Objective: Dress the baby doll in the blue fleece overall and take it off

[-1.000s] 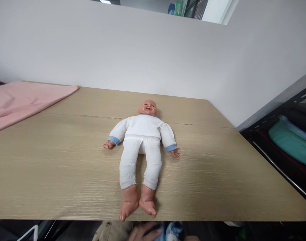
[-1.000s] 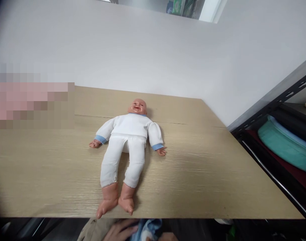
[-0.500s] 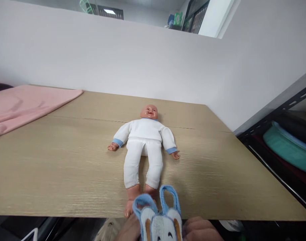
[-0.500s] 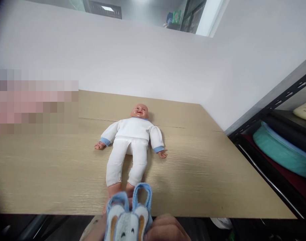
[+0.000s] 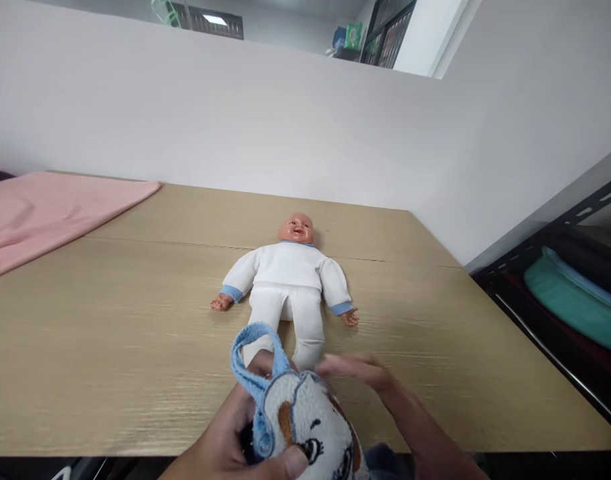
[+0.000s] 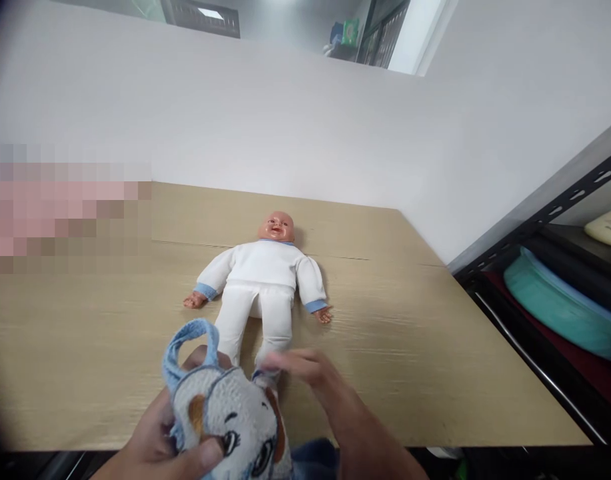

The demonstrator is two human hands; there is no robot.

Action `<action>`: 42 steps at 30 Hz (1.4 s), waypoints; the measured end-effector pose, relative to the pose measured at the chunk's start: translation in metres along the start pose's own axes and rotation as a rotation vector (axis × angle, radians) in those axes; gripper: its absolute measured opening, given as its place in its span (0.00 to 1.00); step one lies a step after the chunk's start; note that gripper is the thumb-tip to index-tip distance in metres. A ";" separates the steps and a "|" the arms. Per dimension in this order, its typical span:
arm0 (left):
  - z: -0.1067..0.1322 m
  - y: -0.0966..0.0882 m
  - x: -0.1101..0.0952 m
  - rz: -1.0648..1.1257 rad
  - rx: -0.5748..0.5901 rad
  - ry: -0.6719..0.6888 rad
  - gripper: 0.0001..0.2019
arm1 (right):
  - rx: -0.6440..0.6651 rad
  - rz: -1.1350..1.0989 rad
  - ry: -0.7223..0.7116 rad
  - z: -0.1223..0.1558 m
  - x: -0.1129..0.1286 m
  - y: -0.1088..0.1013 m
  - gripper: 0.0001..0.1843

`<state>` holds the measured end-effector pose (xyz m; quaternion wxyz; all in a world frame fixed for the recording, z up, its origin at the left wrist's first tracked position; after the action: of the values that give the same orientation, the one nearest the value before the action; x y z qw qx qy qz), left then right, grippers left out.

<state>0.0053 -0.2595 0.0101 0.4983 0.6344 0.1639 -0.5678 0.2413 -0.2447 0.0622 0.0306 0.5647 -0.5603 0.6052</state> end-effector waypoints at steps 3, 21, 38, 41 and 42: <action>-0.006 -0.015 -0.002 -0.104 0.098 0.074 0.28 | 0.137 -0.077 0.045 -0.016 0.001 -0.004 0.23; -0.040 -0.064 -0.079 -0.794 0.077 0.305 0.46 | 0.050 -0.322 -0.092 -0.067 -0.002 -0.016 0.11; -0.033 -0.032 -0.088 -0.825 0.382 0.269 0.04 | 0.170 -0.012 0.043 -0.061 0.001 -0.023 0.09; -0.025 -0.037 -0.080 -0.831 0.310 0.228 0.04 | 0.112 0.021 -0.073 -0.061 0.004 -0.027 0.07; -0.024 -0.039 -0.077 -0.839 0.265 0.194 0.06 | 0.092 0.016 -0.107 -0.060 0.006 -0.027 0.04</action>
<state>-0.0349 -0.1951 0.0580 0.1217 0.6219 0.3787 -0.6745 0.2187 -0.1955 0.0999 -0.0301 0.5926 -0.5374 0.5992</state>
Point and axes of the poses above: each hand's wrist, its own z-axis away from the middle knuckle, its own y-axis out of the palm, x = y × z, the point moved 4 cm from there along -z, towards the middle knuckle, and after that the axes turned 12 degrees about x, right-handed, at the moved point
